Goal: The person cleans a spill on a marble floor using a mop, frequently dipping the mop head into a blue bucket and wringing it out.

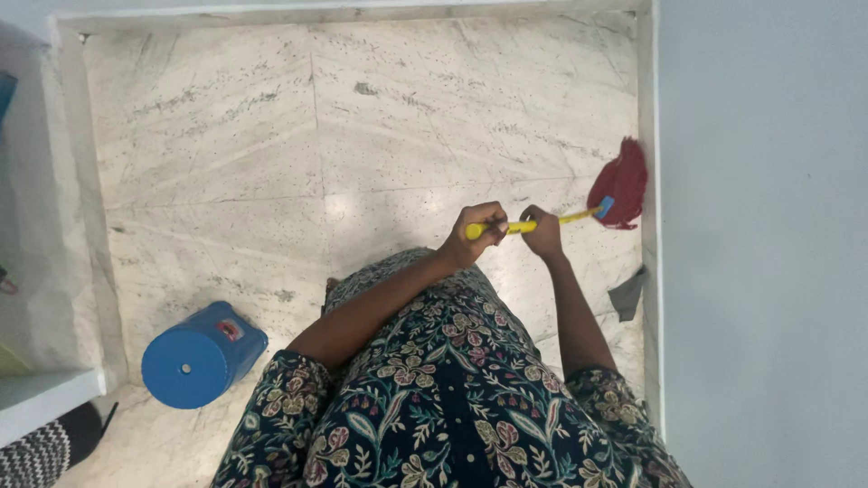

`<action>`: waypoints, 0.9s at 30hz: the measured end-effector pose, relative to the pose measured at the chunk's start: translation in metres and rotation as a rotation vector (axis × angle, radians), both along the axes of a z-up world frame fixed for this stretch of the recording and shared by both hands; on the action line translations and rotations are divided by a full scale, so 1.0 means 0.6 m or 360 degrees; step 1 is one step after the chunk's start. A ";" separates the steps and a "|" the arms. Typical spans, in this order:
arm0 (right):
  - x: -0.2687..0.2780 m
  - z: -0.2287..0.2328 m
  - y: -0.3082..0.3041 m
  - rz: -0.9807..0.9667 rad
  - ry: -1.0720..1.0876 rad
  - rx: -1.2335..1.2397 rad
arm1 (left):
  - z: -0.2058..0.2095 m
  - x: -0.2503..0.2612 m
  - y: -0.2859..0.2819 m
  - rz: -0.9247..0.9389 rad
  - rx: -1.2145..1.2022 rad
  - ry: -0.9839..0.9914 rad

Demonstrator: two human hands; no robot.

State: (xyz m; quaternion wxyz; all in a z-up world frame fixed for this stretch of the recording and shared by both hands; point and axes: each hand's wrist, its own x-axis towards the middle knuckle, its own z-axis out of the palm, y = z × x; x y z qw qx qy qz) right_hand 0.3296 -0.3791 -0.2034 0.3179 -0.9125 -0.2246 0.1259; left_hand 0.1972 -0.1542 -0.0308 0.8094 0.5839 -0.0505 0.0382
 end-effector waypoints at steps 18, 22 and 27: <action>-0.226 0.075 0.469 0.0685 -0.0329 0.0648 | 0.186 -0.350 0.257 0.0635 0.0444 -0.0120; -0.315 0.095 0.627 0.0997 -0.0322 0.0790 | 0.195 -0.457 0.303 0.1051 0.0640 0.0047; -0.419 0.123 0.754 0.1394 0.0104 0.0672 | 0.205 -0.540 0.331 0.1446 0.0801 0.0047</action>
